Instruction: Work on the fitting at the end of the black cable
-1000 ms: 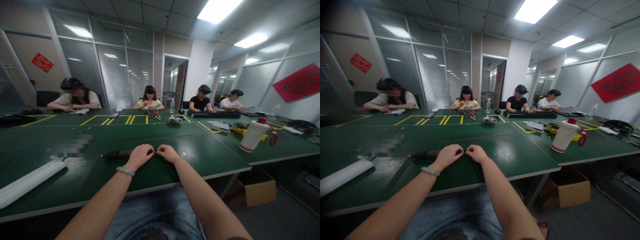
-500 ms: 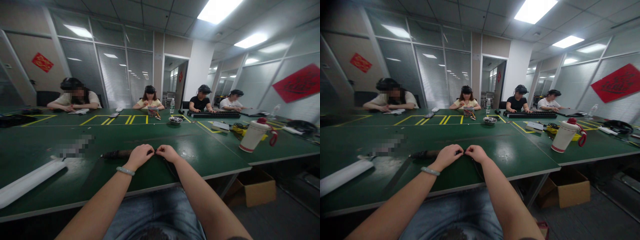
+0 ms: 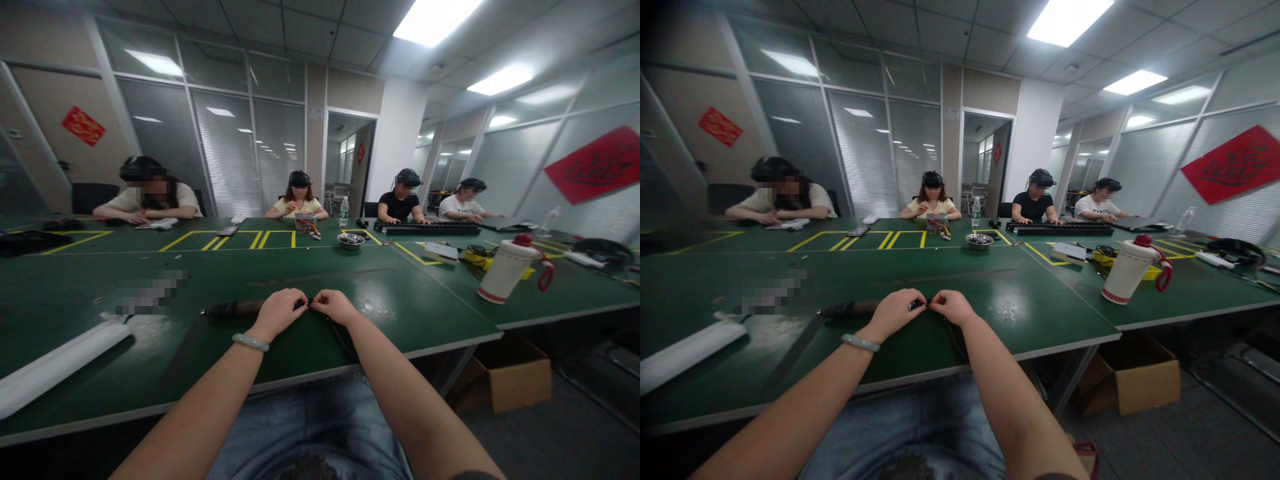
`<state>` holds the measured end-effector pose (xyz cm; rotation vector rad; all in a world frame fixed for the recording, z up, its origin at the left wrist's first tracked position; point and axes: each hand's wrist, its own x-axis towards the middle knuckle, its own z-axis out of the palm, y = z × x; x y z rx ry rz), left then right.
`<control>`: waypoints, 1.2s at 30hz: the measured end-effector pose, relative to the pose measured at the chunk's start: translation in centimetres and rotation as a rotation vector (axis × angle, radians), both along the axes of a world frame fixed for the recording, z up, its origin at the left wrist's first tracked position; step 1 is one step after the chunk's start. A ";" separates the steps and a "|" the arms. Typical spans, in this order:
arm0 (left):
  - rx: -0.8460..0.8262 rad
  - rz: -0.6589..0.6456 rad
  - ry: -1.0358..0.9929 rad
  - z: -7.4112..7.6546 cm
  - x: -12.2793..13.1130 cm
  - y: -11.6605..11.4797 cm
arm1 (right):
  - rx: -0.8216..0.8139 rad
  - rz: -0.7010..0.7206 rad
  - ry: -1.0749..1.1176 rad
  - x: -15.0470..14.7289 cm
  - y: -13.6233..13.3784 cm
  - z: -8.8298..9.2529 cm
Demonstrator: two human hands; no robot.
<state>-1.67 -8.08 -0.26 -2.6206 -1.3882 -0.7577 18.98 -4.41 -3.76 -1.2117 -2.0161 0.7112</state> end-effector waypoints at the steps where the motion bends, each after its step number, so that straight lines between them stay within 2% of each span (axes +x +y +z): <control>1: 0.003 -0.001 0.000 0.0 0.0 0.0 | -0.002 0.003 0.000 0.0 0.0 0.0; 21: 0.022 -0.033 0.002 -0.3 -0.2 0.3 | -0.037 0.070 0.039 0.2 0.6 -0.3; 36: 0.008 -0.025 -0.026 0.1 0.1 -0.3 | -0.026 0.041 0.031 0.1 0.1 0.2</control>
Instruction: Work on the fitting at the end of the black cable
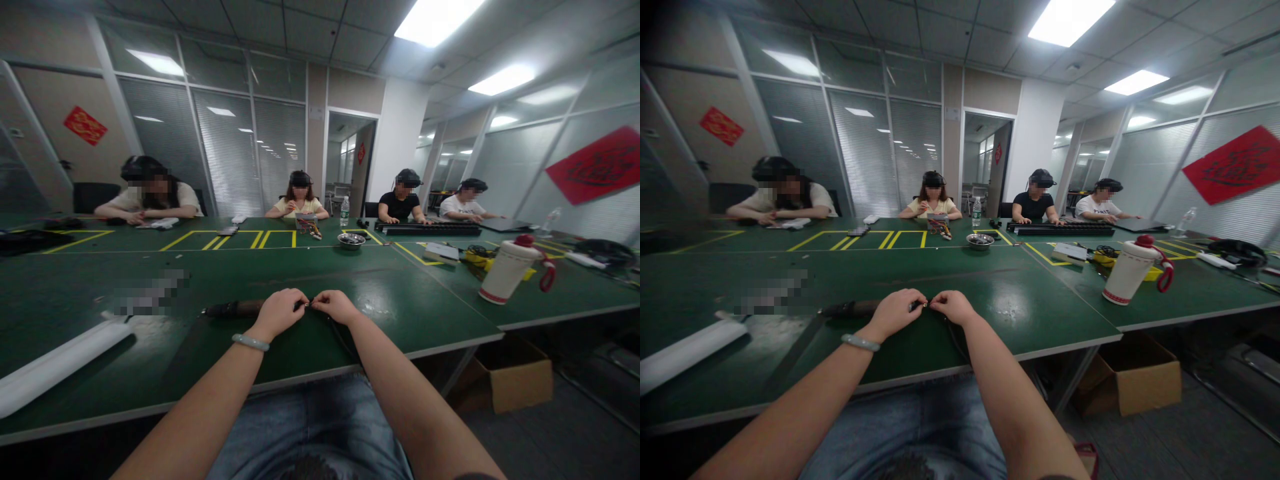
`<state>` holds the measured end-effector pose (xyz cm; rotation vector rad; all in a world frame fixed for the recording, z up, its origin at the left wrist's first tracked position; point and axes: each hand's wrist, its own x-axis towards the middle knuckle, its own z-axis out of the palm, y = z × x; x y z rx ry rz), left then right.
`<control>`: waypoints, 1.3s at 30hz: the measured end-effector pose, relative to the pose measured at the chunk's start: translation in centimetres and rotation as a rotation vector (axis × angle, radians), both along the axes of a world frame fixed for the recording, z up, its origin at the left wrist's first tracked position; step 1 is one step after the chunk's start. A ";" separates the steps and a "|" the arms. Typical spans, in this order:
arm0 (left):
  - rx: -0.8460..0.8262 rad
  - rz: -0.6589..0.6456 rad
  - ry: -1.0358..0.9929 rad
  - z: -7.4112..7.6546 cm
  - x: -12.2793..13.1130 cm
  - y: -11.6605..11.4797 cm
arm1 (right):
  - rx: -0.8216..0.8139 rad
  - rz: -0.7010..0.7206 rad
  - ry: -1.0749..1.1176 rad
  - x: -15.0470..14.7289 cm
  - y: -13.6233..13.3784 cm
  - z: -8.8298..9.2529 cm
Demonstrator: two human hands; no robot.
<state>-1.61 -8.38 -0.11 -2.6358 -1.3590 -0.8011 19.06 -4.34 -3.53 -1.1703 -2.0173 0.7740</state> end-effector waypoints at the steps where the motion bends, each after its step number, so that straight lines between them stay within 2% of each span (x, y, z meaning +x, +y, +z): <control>1: -0.001 -0.001 0.000 0.0 0.0 0.0 | -0.002 0.000 0.002 0.0 0.0 0.0; 19: 0.029 -0.020 0.002 -0.3 -0.3 0.4 | 0.010 -0.010 0.014 0.2 0.1 -0.2; 25: 0.006 0.052 -0.006 -0.2 -0.1 0.2 | 0.002 -0.013 0.014 0.1 -0.2 0.1; 39: -0.008 0.034 -0.005 -0.1 0.0 0.2 | 0.026 -0.031 -0.012 -0.1 -0.4 0.3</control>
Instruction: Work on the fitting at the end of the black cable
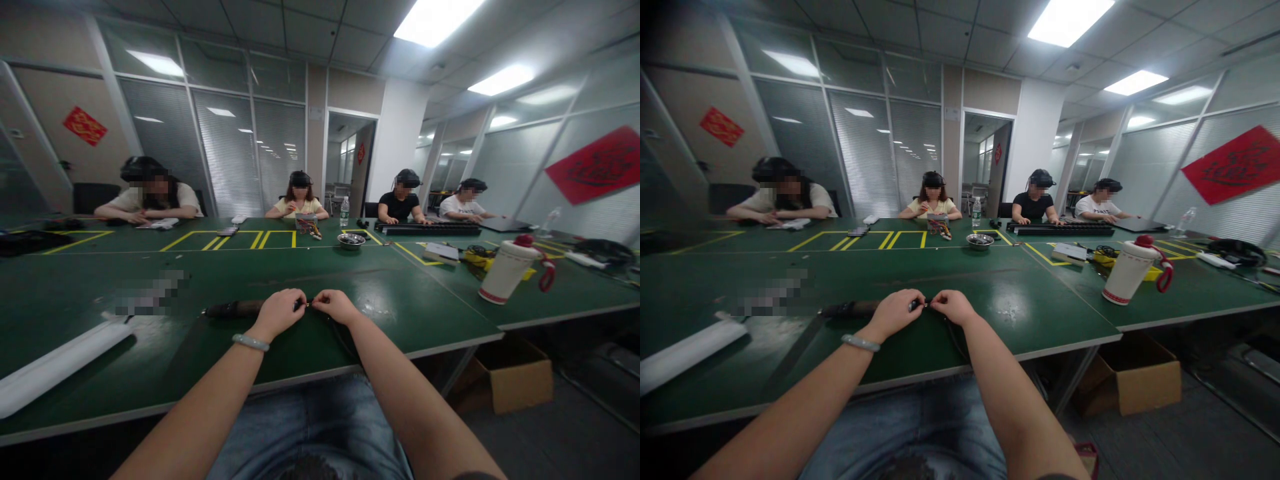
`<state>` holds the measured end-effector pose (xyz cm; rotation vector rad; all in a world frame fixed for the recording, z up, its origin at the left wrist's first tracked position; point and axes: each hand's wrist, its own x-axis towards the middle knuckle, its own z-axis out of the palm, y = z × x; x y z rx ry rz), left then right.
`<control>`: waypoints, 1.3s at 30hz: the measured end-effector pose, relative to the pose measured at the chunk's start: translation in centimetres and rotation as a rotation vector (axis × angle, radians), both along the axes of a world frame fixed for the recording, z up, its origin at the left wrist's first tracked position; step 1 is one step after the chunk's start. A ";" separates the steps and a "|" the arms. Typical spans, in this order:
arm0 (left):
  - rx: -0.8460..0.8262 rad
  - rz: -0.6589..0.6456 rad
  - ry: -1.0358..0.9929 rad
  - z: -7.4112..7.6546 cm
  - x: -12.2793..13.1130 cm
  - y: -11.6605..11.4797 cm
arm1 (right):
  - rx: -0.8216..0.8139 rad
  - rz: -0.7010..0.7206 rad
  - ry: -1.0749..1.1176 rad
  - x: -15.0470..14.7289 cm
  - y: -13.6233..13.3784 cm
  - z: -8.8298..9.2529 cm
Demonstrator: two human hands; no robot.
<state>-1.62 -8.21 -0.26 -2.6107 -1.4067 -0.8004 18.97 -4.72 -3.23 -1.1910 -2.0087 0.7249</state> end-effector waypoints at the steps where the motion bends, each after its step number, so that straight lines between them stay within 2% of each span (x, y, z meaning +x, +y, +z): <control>1: 0.001 0.001 0.001 0.0 0.0 0.0 | -0.002 0.000 0.001 0.0 0.0 0.0; 9: -0.025 0.000 0.003 0.4 0.1 -0.4 | -0.013 0.009 0.005 0.1 0.1 0.0; 18: -0.040 0.017 0.000 -0.1 -0.1 0.1 | -0.027 0.028 0.017 0.2 0.3 -0.3; 39: -0.017 0.005 -0.020 -0.1 -0.1 0.0 | -0.052 0.055 0.008 0.2 0.2 -0.2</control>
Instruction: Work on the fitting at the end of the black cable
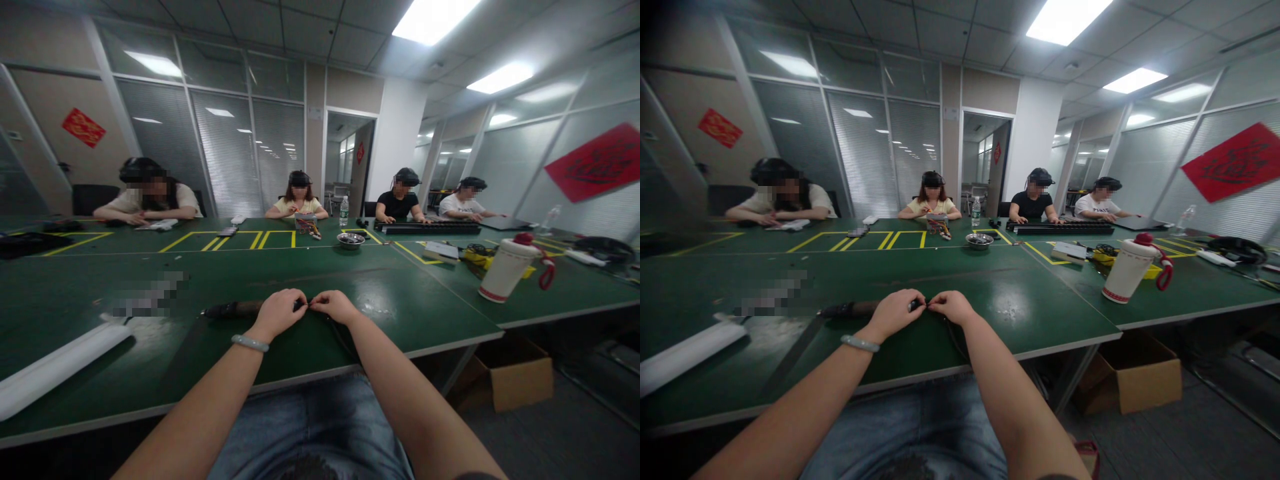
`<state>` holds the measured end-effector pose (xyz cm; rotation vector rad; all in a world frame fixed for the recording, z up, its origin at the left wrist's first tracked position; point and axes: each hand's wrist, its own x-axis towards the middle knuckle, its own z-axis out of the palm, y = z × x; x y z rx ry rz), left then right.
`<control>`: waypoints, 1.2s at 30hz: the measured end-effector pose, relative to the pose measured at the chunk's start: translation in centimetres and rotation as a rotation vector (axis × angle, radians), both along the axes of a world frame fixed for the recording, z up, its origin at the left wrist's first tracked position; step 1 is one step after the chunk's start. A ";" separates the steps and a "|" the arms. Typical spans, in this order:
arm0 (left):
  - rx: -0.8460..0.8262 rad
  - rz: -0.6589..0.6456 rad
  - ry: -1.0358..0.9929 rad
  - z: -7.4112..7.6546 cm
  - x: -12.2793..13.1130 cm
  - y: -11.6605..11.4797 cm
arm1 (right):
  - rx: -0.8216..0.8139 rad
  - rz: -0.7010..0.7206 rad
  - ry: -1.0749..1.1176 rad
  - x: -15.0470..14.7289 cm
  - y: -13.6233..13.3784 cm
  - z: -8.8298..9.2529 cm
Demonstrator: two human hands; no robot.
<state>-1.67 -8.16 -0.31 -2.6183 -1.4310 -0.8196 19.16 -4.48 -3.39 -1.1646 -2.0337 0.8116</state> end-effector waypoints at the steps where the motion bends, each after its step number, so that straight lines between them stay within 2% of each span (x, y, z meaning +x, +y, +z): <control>1: 0.005 -0.004 -0.004 0.0 0.0 -0.1 | 0.003 0.000 0.001 0.0 0.0 0.0; 9: 0.003 -0.005 -0.004 0.2 0.0 -0.3 | 0.029 -0.042 -0.026 -0.1 -0.2 0.2; 36: 0.049 -0.028 0.049 -0.1 0.0 0.1 | 0.036 -0.046 -0.007 -0.2 0.2 -0.4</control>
